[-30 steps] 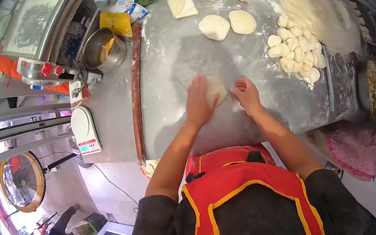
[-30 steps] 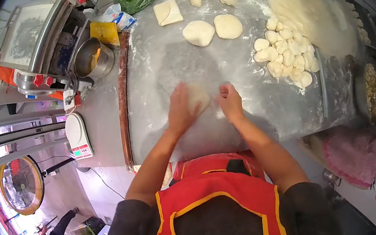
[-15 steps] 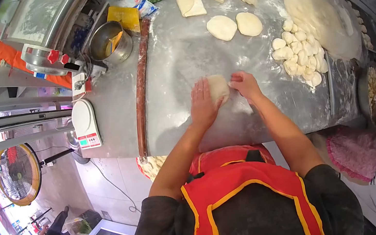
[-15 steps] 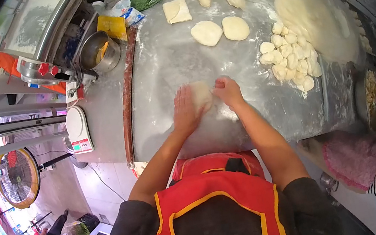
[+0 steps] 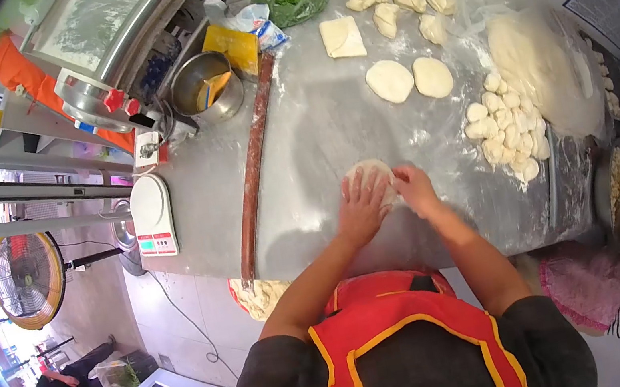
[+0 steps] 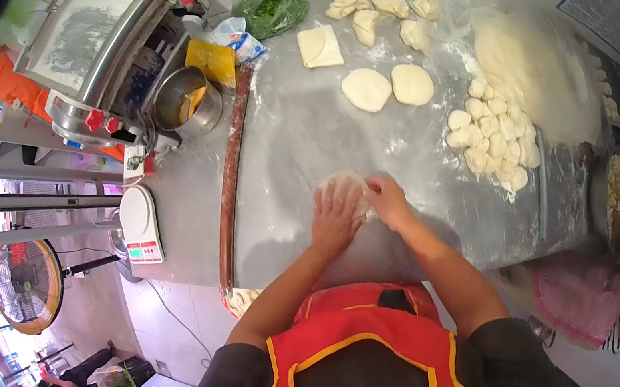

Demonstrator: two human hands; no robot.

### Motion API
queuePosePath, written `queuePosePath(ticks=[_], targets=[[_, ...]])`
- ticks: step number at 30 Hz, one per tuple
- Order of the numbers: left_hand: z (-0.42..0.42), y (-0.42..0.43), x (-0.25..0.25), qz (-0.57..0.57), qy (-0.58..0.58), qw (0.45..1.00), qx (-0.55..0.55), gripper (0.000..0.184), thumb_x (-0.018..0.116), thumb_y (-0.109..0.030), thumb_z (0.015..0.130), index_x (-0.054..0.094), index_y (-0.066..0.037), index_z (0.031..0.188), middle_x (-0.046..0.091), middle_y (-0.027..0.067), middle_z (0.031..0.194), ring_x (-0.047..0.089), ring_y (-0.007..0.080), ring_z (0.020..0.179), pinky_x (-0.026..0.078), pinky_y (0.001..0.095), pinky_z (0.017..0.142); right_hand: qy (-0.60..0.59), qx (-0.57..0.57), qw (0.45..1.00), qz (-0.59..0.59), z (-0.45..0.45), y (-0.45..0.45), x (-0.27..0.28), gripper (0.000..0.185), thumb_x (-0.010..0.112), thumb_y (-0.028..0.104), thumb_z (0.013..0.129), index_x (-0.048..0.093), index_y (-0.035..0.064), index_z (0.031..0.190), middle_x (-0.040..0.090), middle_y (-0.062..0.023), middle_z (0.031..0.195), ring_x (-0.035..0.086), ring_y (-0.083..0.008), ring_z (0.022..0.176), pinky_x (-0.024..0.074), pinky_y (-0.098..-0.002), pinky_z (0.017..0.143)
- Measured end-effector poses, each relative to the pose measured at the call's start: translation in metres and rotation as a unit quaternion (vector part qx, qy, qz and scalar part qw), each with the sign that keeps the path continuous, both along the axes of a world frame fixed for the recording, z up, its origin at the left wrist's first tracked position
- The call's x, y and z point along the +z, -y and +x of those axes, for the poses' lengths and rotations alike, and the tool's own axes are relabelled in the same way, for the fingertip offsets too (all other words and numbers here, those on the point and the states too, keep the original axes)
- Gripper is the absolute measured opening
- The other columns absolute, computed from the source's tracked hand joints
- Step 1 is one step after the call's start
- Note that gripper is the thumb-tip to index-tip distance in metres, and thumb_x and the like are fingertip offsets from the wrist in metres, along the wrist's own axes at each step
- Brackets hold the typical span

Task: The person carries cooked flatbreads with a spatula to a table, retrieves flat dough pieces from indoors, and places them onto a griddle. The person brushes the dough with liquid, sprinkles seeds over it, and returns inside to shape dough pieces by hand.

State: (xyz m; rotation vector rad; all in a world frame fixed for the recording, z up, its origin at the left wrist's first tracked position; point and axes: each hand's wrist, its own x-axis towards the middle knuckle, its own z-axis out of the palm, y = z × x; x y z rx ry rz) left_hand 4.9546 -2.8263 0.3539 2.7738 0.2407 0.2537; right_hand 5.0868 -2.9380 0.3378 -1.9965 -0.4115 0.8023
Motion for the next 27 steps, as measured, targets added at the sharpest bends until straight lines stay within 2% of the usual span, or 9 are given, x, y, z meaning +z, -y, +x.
queuePosePath(ticks=[5, 14, 16, 18, 20, 22, 25, 26, 27], targets=[[0.016, -0.035, -0.009, 0.057, 0.023, 0.998, 0.013, 0.068, 0.061, -0.04, 0.079, 0.033, -0.017, 0.137, 0.029, 0.0091, 0.142, 0.024, 0.0336, 0.132, 0.019, 0.052, 0.107, -0.106, -0.041, 0.992, 0.061, 0.008, -0.013, 0.024, 0.029, 0.055, 0.006, 0.085, 0.055, -0.0026, 0.113, 0.062, -0.0072, 0.096, 0.059, -0.0137, 0.086, 0.0491, -0.0271, 0.075], [0.119, -0.182, -0.001, 0.073, 0.053, 0.973, 0.213, 0.064, 0.058, -0.033, 0.082, 0.032, -0.013, 0.138, 0.033, 0.0122, 0.14, 0.028, 0.0334, 0.13, 0.022, 0.0488, 0.106, 0.159, -0.022, 0.982, 0.094, 0.126, -0.113, 0.045, 0.028, 0.058, 0.017, 0.084, 0.059, 0.0004, 0.106, 0.064, -0.0123, 0.091, 0.061, -0.0195, 0.08, 0.0481, -0.0314, 0.071], [0.117, -0.172, 0.008, 0.022, 0.073, 0.974, 0.212, 0.068, 0.059, -0.031, 0.082, 0.029, -0.008, 0.138, 0.031, 0.0166, 0.14, 0.025, 0.0349, 0.131, 0.02, 0.0474, 0.108, 0.173, -0.038, 0.984, 0.017, 0.172, -0.152, 0.025, 0.032, 0.057, 0.023, 0.083, 0.058, 0.0006, 0.106, 0.063, -0.0162, 0.094, 0.06, -0.0241, 0.082, 0.047, -0.0356, 0.072], [0.094, -0.156, 0.0, -0.007, 0.084, 0.974, 0.208, 0.069, 0.058, -0.031, 0.083, 0.027, -0.002, 0.138, 0.031, 0.0196, 0.139, 0.025, 0.0355, 0.131, 0.018, 0.047, 0.109, 0.229, -0.014, 0.97, 0.077, 0.231, -0.182, -0.036, 0.023, 0.058, 0.013, 0.08, 0.058, 0.0026, 0.1, 0.058, -0.0025, 0.085, 0.052, -0.0134, 0.074, 0.0434, -0.0288, 0.067], [0.064, -0.142, -0.012, -0.027, 0.069, 0.975, 0.211, 0.065, 0.059, -0.024, 0.079, 0.034, 0.0, 0.134, 0.034, 0.0215, 0.136, 0.031, 0.0371, 0.127, 0.02, 0.0473, 0.108, 0.219, 0.018, 0.973, -0.07, 0.276, -0.215, -0.054, 0.029, 0.062, 0.024, 0.078, 0.058, 0.0019, 0.097, 0.057, -0.0058, 0.083, 0.052, -0.0187, 0.073, 0.0437, -0.0347, 0.064], [0.037, -0.134, -0.015, -0.073, 0.077, 0.962, 0.25, 0.065, 0.059, -0.022, 0.078, 0.033, 0.002, 0.133, 0.036, 0.0237, 0.132, 0.031, 0.0383, 0.126, 0.022, 0.0473, 0.107, 0.135, 0.041, 0.988, -0.058, 0.309, -0.238, -0.073, 0.034, 0.064, 0.025, 0.08, 0.058, 0.0002, 0.102, 0.059, -0.007, 0.09, 0.055, -0.0186, 0.077, 0.0458, -0.0333, 0.067], [0.015, -0.127, -0.022, -0.066, 0.127, 0.949, 0.282, 0.065, 0.06, -0.025, 0.079, 0.034, 0.002, 0.133, 0.036, 0.0225, 0.133, 0.031, 0.0366, 0.126, 0.023, 0.0469, 0.107, -0.147, -0.014, 0.989, 0.018, 0.345, -0.268, -0.082, 0.041, 0.066, 0.028, 0.082, 0.057, -0.0023, 0.109, 0.063, -0.0089, 0.101, 0.06, -0.0185, 0.082, 0.0489, -0.0313, 0.071], [0.01, -0.127, -0.023, -0.079, 0.111, 0.946, 0.293, 0.065, 0.059, -0.026, 0.08, 0.034, 0.001, 0.132, 0.035, 0.0222, 0.133, 0.031, 0.0361, 0.127, 0.022, 0.0465, 0.107, -0.309, -0.031, 0.949, 0.059, 0.347, -0.272, -0.078, 0.05, 0.065, 0.023, 0.083, 0.049, -0.0022, 0.123, 0.059, -0.0121, 0.112, 0.058, -0.0242, 0.096, 0.0464, -0.0353, 0.082], [0.011, -0.126, -0.019, -0.098, 0.098, 0.945, 0.296, 0.064, 0.059, -0.027, 0.081, 0.034, 0.001, 0.132, 0.035, 0.0218, 0.134, 0.03, 0.0356, 0.127, 0.022, 0.0462, 0.107, -0.267, -0.031, 0.963, 0.015, 0.359, -0.277, -0.093, 0.05, 0.067, 0.021, 0.082, 0.049, -0.0021, 0.123, 0.058, -0.012, 0.112, 0.057, -0.0232, 0.095, 0.0457, -0.0345, 0.082]])
